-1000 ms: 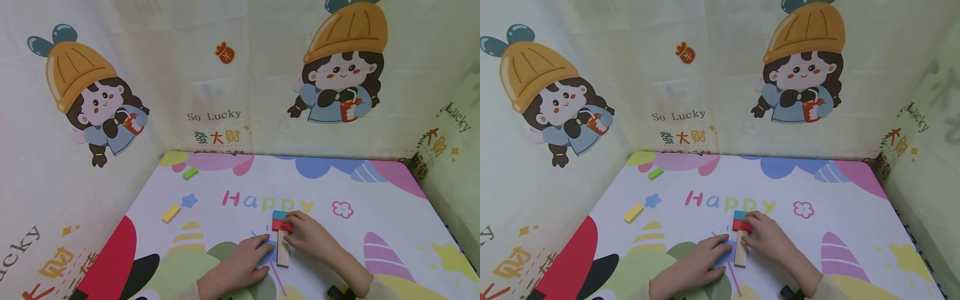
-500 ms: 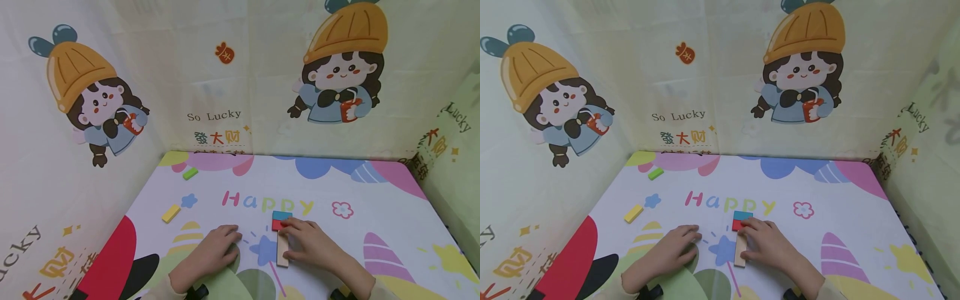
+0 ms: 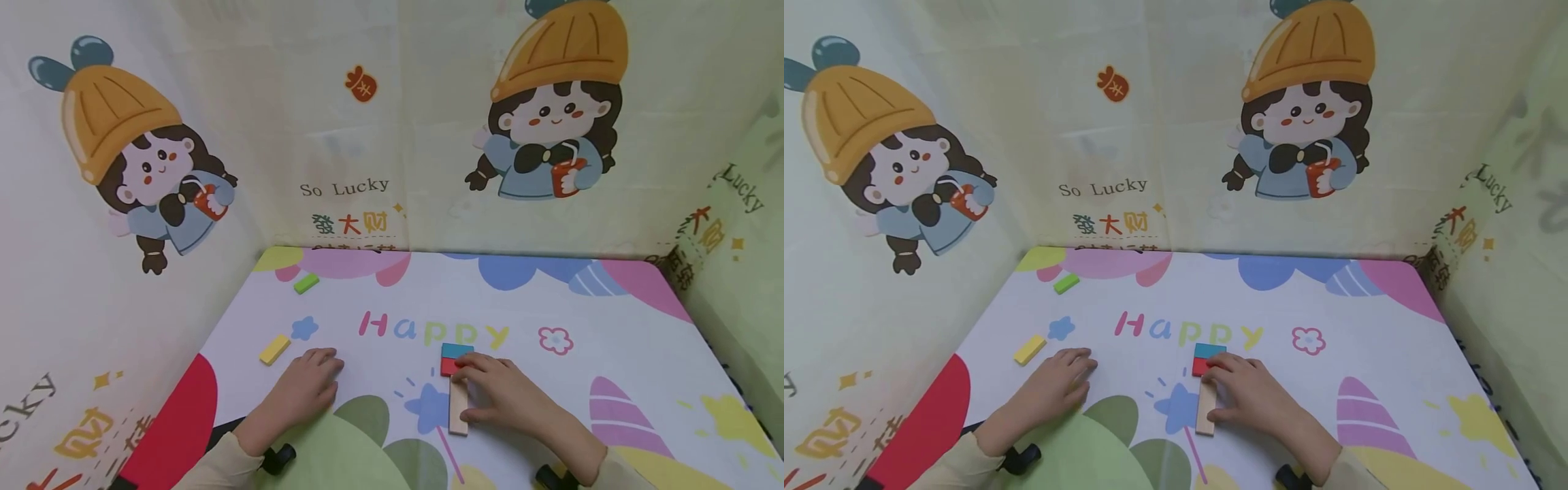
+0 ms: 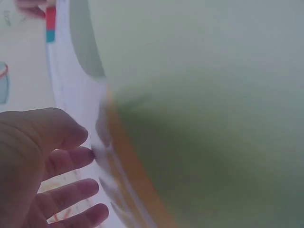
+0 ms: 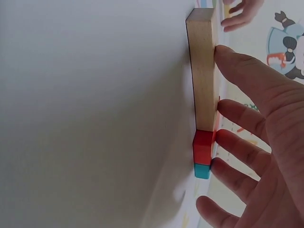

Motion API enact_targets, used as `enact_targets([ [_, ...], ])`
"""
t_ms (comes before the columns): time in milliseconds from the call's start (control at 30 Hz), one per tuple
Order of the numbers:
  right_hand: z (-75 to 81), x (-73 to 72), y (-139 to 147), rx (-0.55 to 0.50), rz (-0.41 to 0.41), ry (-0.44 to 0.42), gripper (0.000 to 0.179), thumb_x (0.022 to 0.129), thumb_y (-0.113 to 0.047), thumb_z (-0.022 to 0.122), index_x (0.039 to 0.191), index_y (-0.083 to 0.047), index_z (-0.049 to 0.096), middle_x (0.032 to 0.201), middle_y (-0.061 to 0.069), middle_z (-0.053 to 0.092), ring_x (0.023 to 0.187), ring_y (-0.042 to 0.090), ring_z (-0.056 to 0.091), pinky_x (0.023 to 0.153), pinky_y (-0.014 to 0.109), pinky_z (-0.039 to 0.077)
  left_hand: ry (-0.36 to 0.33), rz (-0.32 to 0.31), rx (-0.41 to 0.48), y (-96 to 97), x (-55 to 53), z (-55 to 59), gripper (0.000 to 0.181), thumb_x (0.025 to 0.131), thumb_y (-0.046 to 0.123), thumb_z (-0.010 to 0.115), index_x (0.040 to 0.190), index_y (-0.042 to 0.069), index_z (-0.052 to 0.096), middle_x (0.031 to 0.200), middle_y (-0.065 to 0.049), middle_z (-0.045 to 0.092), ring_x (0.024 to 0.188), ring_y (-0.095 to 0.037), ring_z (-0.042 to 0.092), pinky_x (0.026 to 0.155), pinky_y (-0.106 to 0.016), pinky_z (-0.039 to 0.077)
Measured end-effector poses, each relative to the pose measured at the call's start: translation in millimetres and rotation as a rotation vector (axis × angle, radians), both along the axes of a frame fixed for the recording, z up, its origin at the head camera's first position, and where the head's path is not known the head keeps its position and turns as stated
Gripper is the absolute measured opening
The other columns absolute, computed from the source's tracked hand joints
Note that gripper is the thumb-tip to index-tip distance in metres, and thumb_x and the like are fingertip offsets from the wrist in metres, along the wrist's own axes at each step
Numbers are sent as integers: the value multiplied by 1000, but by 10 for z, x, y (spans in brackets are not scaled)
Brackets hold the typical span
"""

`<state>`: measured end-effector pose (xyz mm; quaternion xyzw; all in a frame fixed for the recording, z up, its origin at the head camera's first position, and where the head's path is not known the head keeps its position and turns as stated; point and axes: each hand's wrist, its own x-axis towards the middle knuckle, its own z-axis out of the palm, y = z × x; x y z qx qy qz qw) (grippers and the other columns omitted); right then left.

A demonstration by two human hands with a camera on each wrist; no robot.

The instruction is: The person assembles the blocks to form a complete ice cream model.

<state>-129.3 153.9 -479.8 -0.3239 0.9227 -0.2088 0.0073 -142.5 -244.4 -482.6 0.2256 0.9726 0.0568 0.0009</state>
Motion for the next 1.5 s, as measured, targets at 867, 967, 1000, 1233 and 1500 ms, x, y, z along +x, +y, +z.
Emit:
enact_targets([
  [867,-46,18,10,-47,-26,-57,50,79,-39,89,124,-26,69,140,-2,60,135,26,55,95,56,52,51,433,37,-836,-113,122,51,82,19,72,123,-8,60,112,-28,58,98,-43,55,77,-56,56],
  [967,-51,20,11,-50,-26,-53,50,79,-39,89,124,-26,69,140,-1,60,134,26,55,95,56,52,11,463,28,-861,-106,127,52,82,20,72,124,-8,59,107,-26,58,91,-39,55,73,-53,55],
  [1000,-54,22,12,-50,-27,-50,50,79,-39,89,124,-25,69,140,-1,60,134,26,55,95,56,52,2,470,26,-865,-105,133,52,82,20,72,123,-8,59,105,-25,58,89,-37,55,73,-53,55],
  [1233,-69,31,18,-55,-28,-32,50,79,-39,89,123,-26,69,140,-2,60,134,24,55,93,54,53,-27,497,17,-879,-75,180,43,83,18,68,116,-8,61,99,-23,61,84,-35,57,71,-54,55],
  [1500,-84,32,23,-68,-36,-48,50,79,-38,89,123,-25,69,141,-1,59,135,25,54,94,55,51,-53,536,36,-962,-103,142,42,81,19,71,113,-7,63,98,-20,63,84,-33,60,73,-54,58],
])
